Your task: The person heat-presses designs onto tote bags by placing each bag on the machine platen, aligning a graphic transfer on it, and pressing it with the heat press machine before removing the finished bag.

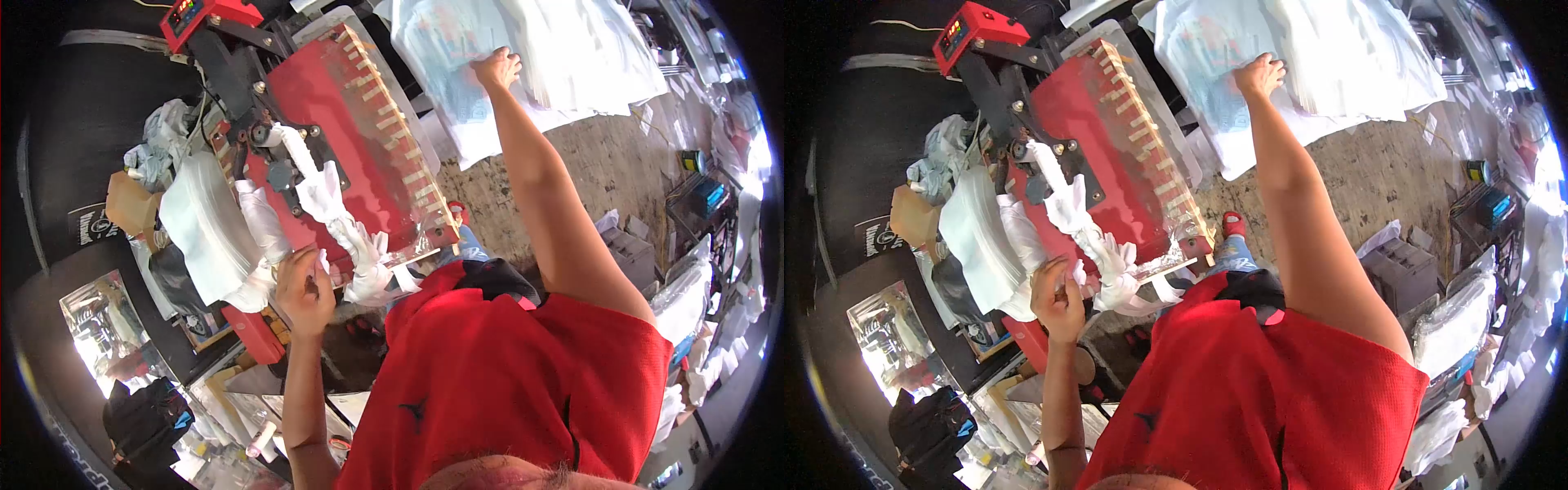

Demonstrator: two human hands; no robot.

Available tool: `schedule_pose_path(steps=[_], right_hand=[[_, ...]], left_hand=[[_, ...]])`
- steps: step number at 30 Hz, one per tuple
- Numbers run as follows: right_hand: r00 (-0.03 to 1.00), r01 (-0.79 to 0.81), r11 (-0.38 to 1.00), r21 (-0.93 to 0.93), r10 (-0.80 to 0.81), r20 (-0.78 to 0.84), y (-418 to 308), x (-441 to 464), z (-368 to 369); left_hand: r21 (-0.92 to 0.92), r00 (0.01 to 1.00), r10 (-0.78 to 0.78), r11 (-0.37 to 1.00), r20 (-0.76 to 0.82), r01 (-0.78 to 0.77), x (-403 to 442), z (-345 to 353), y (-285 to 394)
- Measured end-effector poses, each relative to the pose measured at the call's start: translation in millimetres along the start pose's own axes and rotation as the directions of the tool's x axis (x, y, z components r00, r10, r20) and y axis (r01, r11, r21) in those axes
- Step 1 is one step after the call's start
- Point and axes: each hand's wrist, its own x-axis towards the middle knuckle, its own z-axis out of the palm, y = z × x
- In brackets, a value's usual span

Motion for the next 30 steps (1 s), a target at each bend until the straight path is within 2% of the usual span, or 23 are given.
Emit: schedule_pose_path(steps=[1, 3, 4, 5, 6, 7, 9, 11, 13, 14, 16, 17, 19, 20, 24, 27, 28, 29, 30], right_hand=[[1.0, 0.003, 1.0, 0.01, -0.003, -0.004, 5, 11, 9], [0.987, 0.146, 0.989, 0.019, -0.144, -0.068, 21, 30, 21], [0.989, 0.149, 0.954, 0.26, -0.137, -0.064, 21, 29, 7], [0.988, 0.14, 0.922, 0.362, -0.155, 0.013, 11, 9, -30], [0.969, -0.019, 0.74, 0.672, -0.151, 0.193, 10, -1, -47], [0.913, -0.221, 0.463, 0.859, -0.212, 0.349, 10, -9, -64], [0.842, -0.366, 0.193, 0.91, -0.349, 0.413, -8, -62, -130], [0.795, -0.377, 0.077, 0.923, -0.484, 0.366, -23, -115, -181], [0.763, -0.428, -0.063, 0.902, -0.56, 0.323, -27, -150, -204], [0.771, -0.412, -0.074, 0.908, -0.56, 0.304, -32, -172, -219], [0.664, -0.533, -0.173, 0.828, -0.692, 0.282, -51, -222, -260], [0.666, -0.522, -0.185, 0.833, -0.699, 0.262, -57, -241, -274], [0.557, -0.595, -0.172, 0.785, -0.793, 0.248, -63, -272, -294], [0.496, -0.648, -0.214, 0.731, -0.847, 0.192, -63, -283, -298], [0.542, -0.562, -0.261, 0.785, -0.833, 0.11, -65, -322, -334], [0.541, -0.529, -0.245, 0.812, -0.835, 0.101, -42, -326, -351], [0.69, -0.31, -0.117, 0.943, -0.711, 0.139, -30, -318, -350], [0.811, -0.112, 0.078, 0.991, -0.569, 0.137, -14, -318, -347], [0.821, 0.029, 0.337, 0.941, -0.545, 0.171, -2, -323, -364]], left_hand=[[-0.015, 0.999, -0.04, 0.999, 0.023, 0.041, 0, 0, 1], [-0.016, 1.0, -0.017, 1.0, -0.014, 0.016, 1, 2, 0], [0.015, 1.0, 0.026, 1.0, -0.016, -0.025, 2, 2, -1], [0.045, 0.998, 0.068, 0.997, -0.016, -0.067, 2, 1, -2], [0.041, 0.997, 0.071, 0.997, -0.019, -0.071, 2, 1, -1], [0.012, 0.997, 0.07, 0.998, -0.031, -0.07, 2, 2, -1], [-0.026, 0.996, 0.08, 0.996, -0.041, -0.081, 1, 2, 0], [-0.057, 0.996, 0.088, 0.994, -0.027, -0.09, 0, 2, -3], [-0.066, 0.992, 0.118, 0.99, -0.039, -0.121, 0, 2, -5], [-0.061, 0.99, 0.132, 0.989, -0.041, -0.135, -1, 2, -5], [-0.055, 0.987, 0.154, 0.986, -0.055, -0.157, -4, 0, -4], [-0.06, 0.985, 0.158, 0.985, -0.074, -0.162, -6, -1, -2], [-0.102, 0.987, 0.15, 0.983, -0.05, -0.154, -9, -7, 4], [-0.118, 0.99, 0.133, 0.983, -0.052, -0.138, -11, -11, 5], [-0.271, 0.981, 0.181, 0.943, -0.075, -0.194, -13, -20, 6], [-0.241, 0.96, 0.245, 0.931, -0.138, -0.273, -17, -41, 13], [-0.278, 0.953, 0.255, 0.915, -0.161, -0.292, -18, -54, 17], [-0.309, 0.951, 0.249, 0.904, -0.181, -0.296, -21, -70, 20], [-0.439, 0.969, 0.128, 0.873, -0.214, -0.212, -25, -86, 21]])
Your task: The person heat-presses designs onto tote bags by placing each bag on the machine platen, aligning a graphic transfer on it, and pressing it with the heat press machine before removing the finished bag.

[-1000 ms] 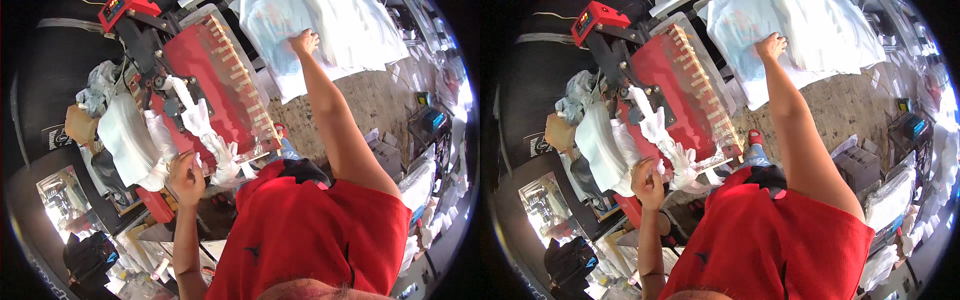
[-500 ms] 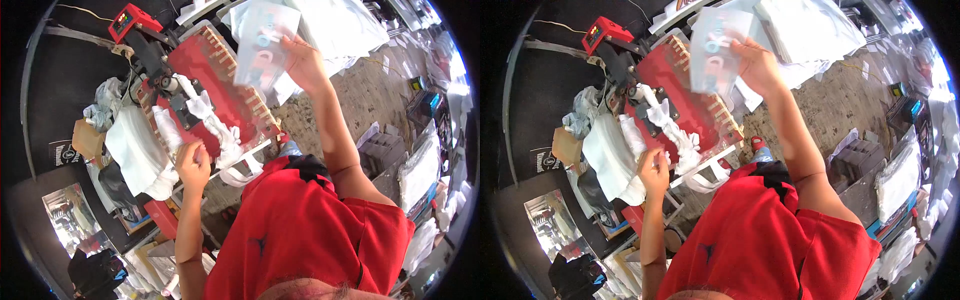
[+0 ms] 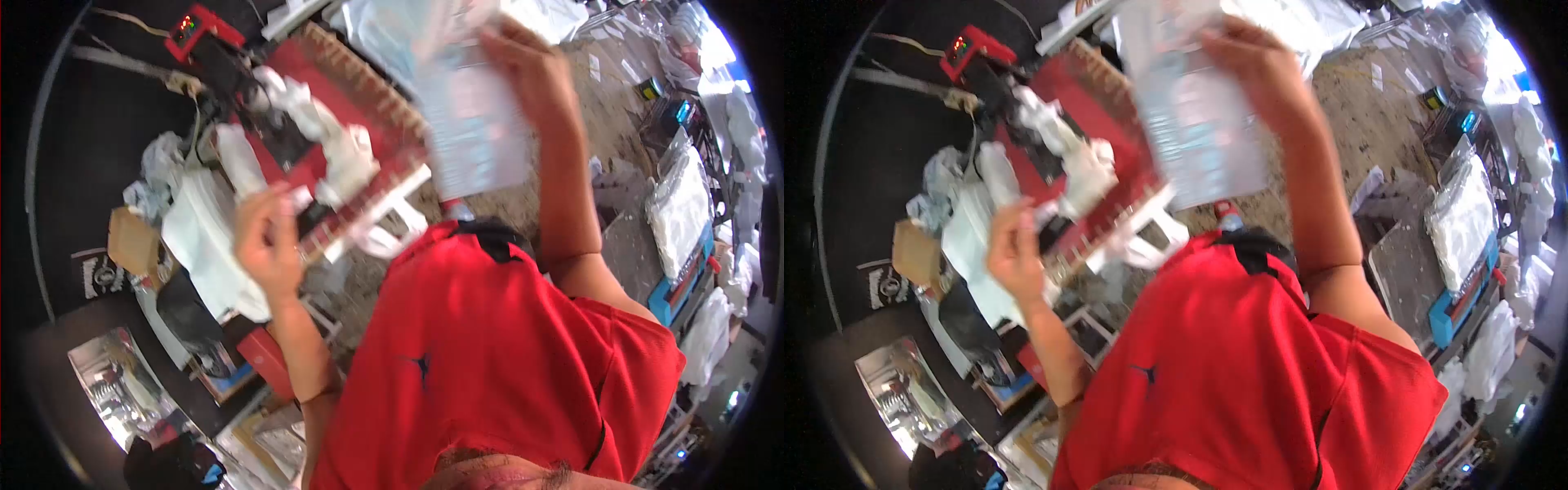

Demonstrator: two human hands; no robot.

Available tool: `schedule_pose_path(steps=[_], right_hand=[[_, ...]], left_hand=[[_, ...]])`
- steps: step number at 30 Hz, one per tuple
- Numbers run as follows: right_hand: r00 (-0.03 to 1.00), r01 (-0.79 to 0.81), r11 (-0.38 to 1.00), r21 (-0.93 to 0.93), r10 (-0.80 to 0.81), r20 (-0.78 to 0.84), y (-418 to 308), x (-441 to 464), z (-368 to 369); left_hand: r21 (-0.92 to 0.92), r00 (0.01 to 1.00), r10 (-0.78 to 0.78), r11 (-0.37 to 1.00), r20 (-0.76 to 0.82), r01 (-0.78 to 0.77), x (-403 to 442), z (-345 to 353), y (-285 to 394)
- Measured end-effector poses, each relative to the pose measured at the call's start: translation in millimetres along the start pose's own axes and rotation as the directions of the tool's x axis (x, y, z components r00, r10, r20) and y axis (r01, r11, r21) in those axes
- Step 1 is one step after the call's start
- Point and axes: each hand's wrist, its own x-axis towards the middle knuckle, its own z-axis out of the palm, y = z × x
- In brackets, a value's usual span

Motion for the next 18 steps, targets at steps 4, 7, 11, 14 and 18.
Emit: schedule_pose_path(steps=[4, 7, 11, 14, 18], right_hand=[[0.953, -0.027, 0.873, -0.488, 0.169, 0.25, 32, -38, -98], [0.719, -0.362, 0.727, -0.583, 0.616, 0.321, 69, -61, -91], [0.638, -0.044, 0.541, -0.84, 0.662, 0.393, 184, -84, -69], [0.641, -0.141, 0.686, -0.714, 0.613, 0.462, 220, -75, -52], [0.592, -0.285, 0.709, -0.645, 0.66, 0.463, 229, -45, -43]], left_hand=[[-0.326, 0.998, 0.043, 0.945, 0.049, -0.025, -25, -96, 5], [-0.466, 0.743, 0.013, 0.786, 0.669, 0.406, -69, -137, 3], [0.265, 0.254, -0.586, 0.654, 0.77, 0.708, -163, -96, -90], [-0.169, 0.337, -0.865, 0.294, 0.373, 0.941, -223, -46, -139], [-0.365, 0.282, -0.929, 0.184, 0.239, 0.913, -237, -10, -159]])
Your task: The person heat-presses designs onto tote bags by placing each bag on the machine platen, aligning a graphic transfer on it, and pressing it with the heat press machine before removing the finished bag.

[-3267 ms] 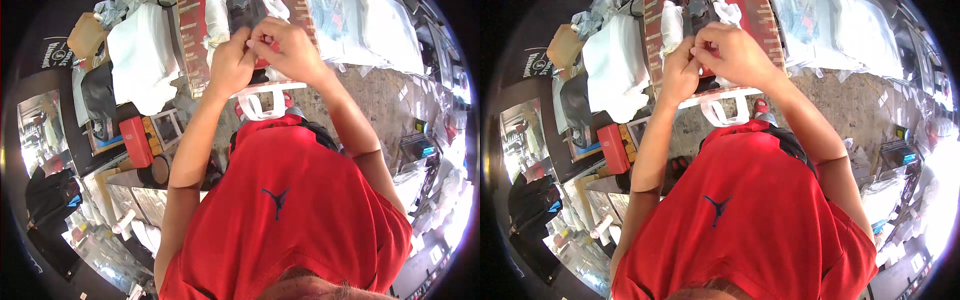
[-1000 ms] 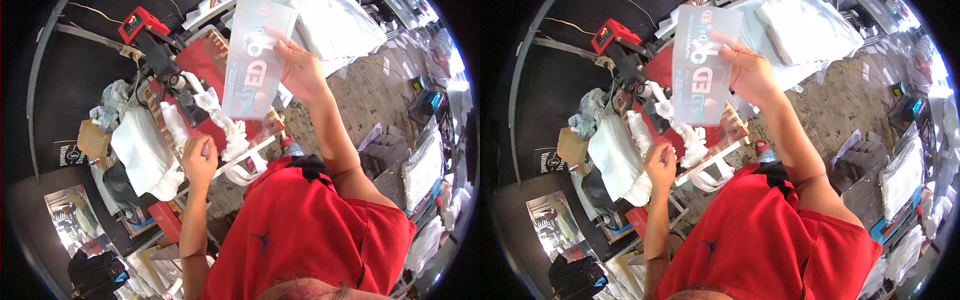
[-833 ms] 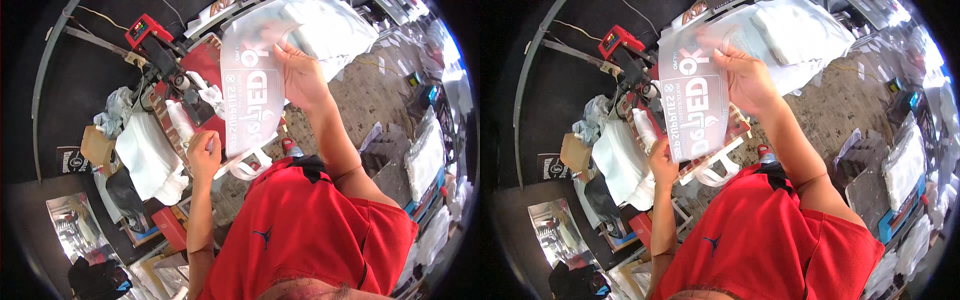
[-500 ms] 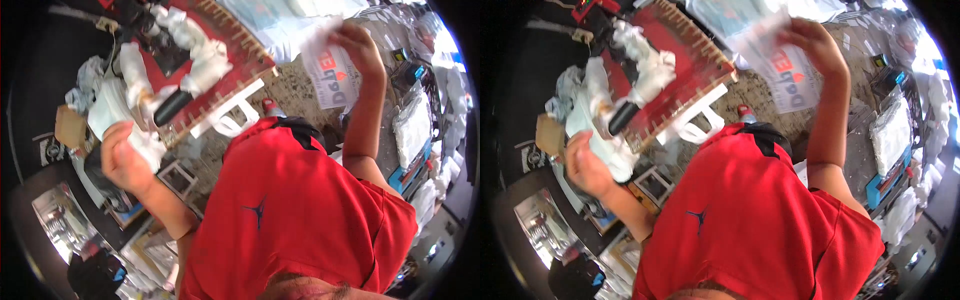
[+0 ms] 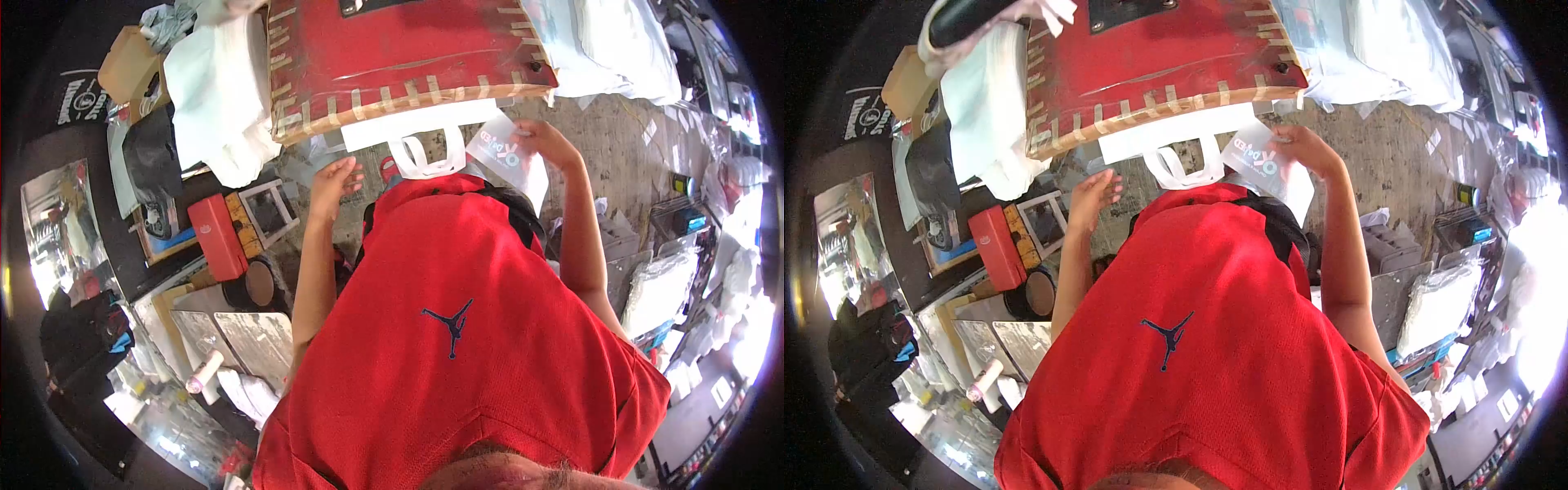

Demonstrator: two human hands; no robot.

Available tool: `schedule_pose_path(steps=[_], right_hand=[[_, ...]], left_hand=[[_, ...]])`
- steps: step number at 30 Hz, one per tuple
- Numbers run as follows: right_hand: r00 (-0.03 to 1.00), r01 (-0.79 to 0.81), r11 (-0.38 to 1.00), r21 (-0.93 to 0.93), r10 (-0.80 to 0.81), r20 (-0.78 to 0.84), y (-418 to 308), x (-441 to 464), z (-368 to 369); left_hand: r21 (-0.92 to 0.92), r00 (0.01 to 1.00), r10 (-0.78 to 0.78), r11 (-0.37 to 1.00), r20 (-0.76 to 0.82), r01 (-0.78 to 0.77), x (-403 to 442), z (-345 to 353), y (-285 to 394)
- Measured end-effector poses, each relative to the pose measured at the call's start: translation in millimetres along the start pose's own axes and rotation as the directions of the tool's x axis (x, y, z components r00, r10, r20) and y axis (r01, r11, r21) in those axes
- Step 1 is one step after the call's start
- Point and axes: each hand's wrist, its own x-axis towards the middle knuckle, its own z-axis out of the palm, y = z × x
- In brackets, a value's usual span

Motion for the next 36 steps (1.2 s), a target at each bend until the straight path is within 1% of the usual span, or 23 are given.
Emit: schedule_pose_path(steps=[1, 2, 5, 6, 8, 9, 11, 12, 14, 15, 16, 17, 19, 20, 22, 23, 25, 26, 27, 29, 30, 32, 36], right_hand=[[1.0, -0.011, 0.998, 0.067, 0.01, 0.015, -6, 4, -1], [0.998, -0.014, 0.994, 0.108, 0.02, -0.054, -9, 6, 2], [0.995, 0.002, 0.981, 0.194, 0.018, -0.099, -15, 13, 5], [0.995, 0.002, 0.982, 0.188, 0.016, -0.096, -13, 14, 4], [0.996, -0.001, 0.942, 0.335, 0.032, -0.085, -6, 17, 6], [0.996, -0.003, 0.943, 0.333, 0.033, -0.085, 6, 16, 2], [0.974, 0.025, 0.999, -0.034, -0.017, 0.224, 33, 9, -17], [0.948, -0.068, 0.991, -0.116, 0.1, 0.304, 29, 0, -20], [0.967, -0.073, 0.99, -0.12, 0.099, 0.234, 51, -7, -21], [0.979, -0.062, 0.99, -0.128, 0.085, 0.185, 59, -9, -21], [0.993, -0.047, 0.992, 0.121, 0.034, 0.11, 40, -20, -10], [0.994, -0.049, 0.991, 0.121, 0.037, 0.106, 36, -19, -11], [0.994, -0.094, 0.964, 0.248, 0.077, 0.074, 29, -12, -8], [0.994, -0.091, 0.963, 0.253, 0.074, 0.076, 25, -9, -9], [0.991, -0.082, 0.987, -0.136, 0.095, 0.094, 6, -7, -8], [0.991, -0.081, 0.988, -0.133, 0.094, 0.096, 5, -1, -1], [0.963, -0.233, 0.943, 0.237, 0.257, -0.076, -2, 14, 21], [0.985, -0.113, 0.961, 0.251, 0.142, -0.098, -10, 13, 27], [0.986, -0.111, 0.961, 0.252, 0.137, -0.09, -10, 17, 30], [0.927, -0.168, 0.968, 0.189, 0.22, -0.304, -13, 26, 34], [0.93, -0.165, 0.969, 0.186, 0.216, -0.298, -9, 31, 34], [0.963, -0.063, 0.973, 0.223, 0.118, -0.241, 5, 38, 30], [0.972, -0.088, 0.939, 0.333, 0.154, -0.177, 3, 40, 25]], left_hand=[[-0.066, 1.0, 0.002, 0.998, 0.014, -0.001, 4, 4, -3], [-0.128, 1.0, 0.003, 0.992, 0.028, 0.001, 7, 5, -5], [-0.179, 0.998, 0.019, 0.984, 0.063, -0.007, 16, 7, -2], [-0.186, 0.998, 0.021, 0.983, 0.06, -0.009, 19, 8, -1], [-0.146, 0.998, 0.022, 0.989, 0.064, -0.012, 23, 8, -1], [-0.149, 0.998, 0.021, 0.989, 0.065, -0.011, 23, 7, -2], [-0.151, 0.996, 0.005, 0.989, 0.091, 0.009, 23, 7, 0], [-0.149, 0.994, 0.008, 0.989, 0.108, 0.008, 24, 7, 0], [-0.184, 0.999, -0.022, 0.983, 0.05, 0.03, 24, 7, -3], [-0.18, 0.997, -0.023, 0.983, 0.068, 0.035, 25, 8, -3], [-0.183, 0.999, -0.024, 0.983, 0.046, 0.032, 25, 7, -4], [-0.187, 1.0, -0.024, 0.982, 0.018, 0.027, 25, 7, -4], [-0.2, 1.0, -0.015, 0.98, 0.024, 0.02, 24, 6, -5], [-0.229, 1.0, 0.0, 0.973, 0.029, 0.007, 24, 6, -6], [-0.253, 0.999, 0.017, 0.968, 0.034, -0.008, 23, 8, -3], [-0.263, 1.0, 0.009, 0.965, 0.026, -0.002, 22, 9, -3], [-0.274, 1.0, -0.001, 0.962, 0.011, 0.004, 20, 12, -4], [-0.278, 1.0, 0.003, 0.961, 0.011, 0.0, 20, 12, -4], [-0.282, 1.0, 0.009, 0.959, 0.009, -0.006, 21, 12, -3], [-0.282, 1.0, 0.025, 0.959, -0.002, -0.024, 20, 14, -3], [-0.282, 0.999, 0.038, 0.959, -0.002, -0.037, 19, 15, -3], [-0.276, 0.999, 0.045, 0.96, -0.014, -0.047, 18, 16, -3], [-0.267, 0.998, 0.059, 0.962, -0.031, -0.065, 18, 19, 0]])
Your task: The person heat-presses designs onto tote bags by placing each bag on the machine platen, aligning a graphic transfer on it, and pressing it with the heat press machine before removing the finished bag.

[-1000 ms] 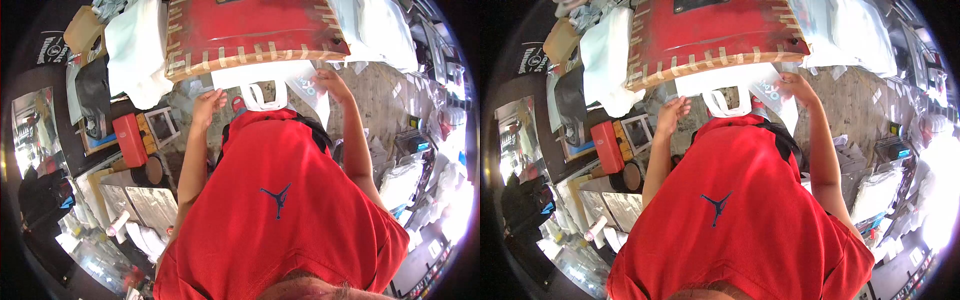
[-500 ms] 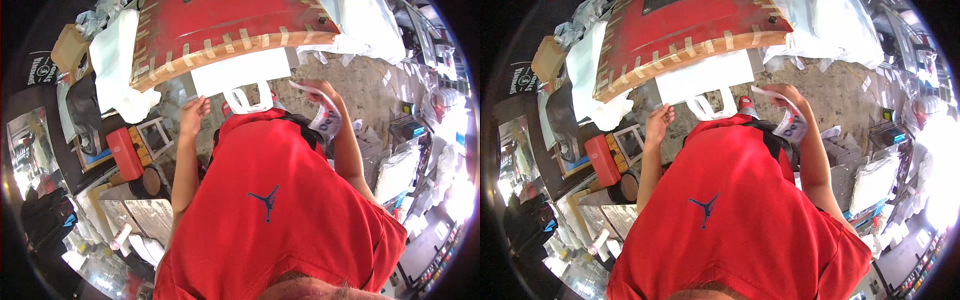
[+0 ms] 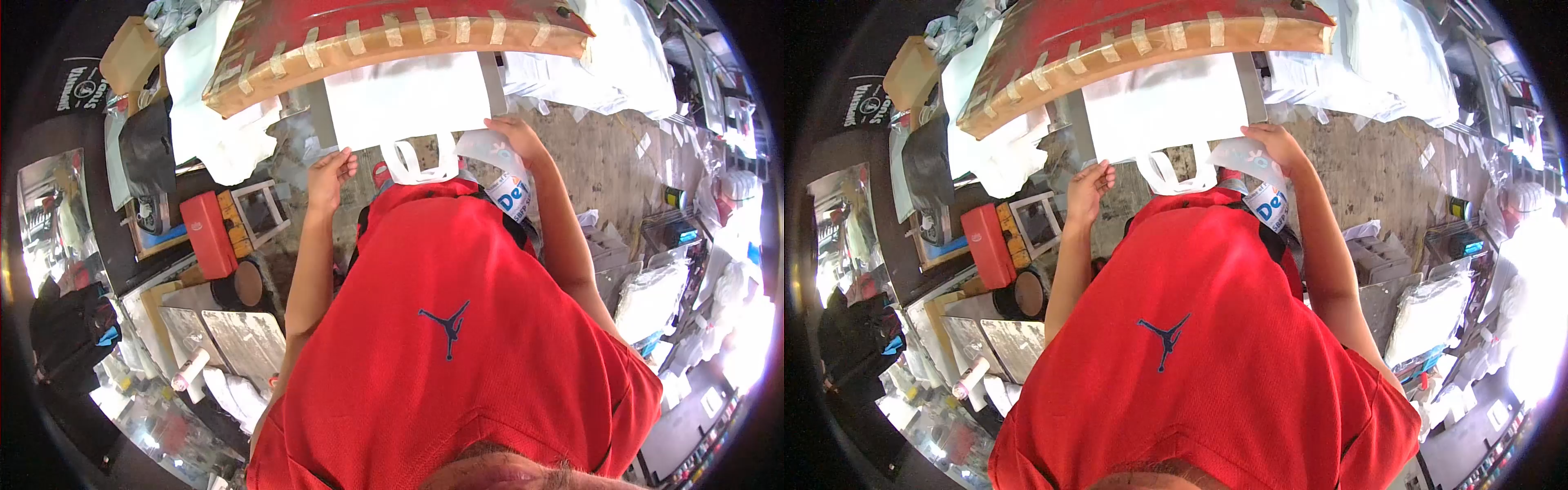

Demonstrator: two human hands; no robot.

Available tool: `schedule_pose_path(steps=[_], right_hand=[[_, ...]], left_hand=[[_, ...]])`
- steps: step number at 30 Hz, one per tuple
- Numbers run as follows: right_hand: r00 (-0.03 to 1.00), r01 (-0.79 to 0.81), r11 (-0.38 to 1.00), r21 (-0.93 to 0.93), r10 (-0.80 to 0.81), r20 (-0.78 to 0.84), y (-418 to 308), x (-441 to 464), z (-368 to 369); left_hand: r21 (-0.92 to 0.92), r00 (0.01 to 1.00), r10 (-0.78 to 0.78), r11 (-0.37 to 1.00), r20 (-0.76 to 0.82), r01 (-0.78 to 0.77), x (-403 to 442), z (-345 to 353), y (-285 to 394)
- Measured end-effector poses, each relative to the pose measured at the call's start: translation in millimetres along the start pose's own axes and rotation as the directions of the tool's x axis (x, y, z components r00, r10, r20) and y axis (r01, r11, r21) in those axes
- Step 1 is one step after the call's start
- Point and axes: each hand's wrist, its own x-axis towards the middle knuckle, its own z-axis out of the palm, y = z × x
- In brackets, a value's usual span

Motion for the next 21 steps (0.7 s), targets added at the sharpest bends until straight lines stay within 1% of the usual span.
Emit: schedule_pose_path(steps=[2, 6, 9, 15, 19, 21], right_hand=[[0.998, -0.055, 0.994, 0.096, 0.055, -0.002, 0.0, -0.3, 1.7], [0.999, -0.022, 0.995, 0.097, 0.019, 0.031, 4.5, 4.0, -0.5], [0.998, -0.053, 0.99, 0.129, 0.049, 0.032, 0.7, 0.1, 1.2], [0.999, -0.001, 0.986, 0.166, -0.006, 0.037, 9.1, 3.4, -0.5], [0.999, -0.043, 0.989, 0.141, 0.039, 0.035, 6.1, 2.0, -0.9], [0.998, -0.053, 0.989, 0.139, 0.048, 0.04, 6.6, 0.9, -0.3]], left_hand=[[-0.008, 1.0, 0.005, 1.0, 0.0, -0.005, 0.4, -0.7, -0.4], [0.004, 1.0, 0.001, 1.0, 0.002, -0.001, 2.6, -1.8, -2.5], [0.007, 1.0, 0.001, 1.0, -0.001, -0.001, 3.8, -2.2, -3.0], [0.003, 1.0, 0.014, 1.0, -0.01, -0.014, 1.7, 1.2, -0.2], [0.017, 1.0, 0.015, 1.0, -0.004, -0.015, 1.0, 1.6, 1.1], [0.058, 1.0, -0.002, 0.998, 0.0, 0.002, 0.9, 1.3, 1.3]])
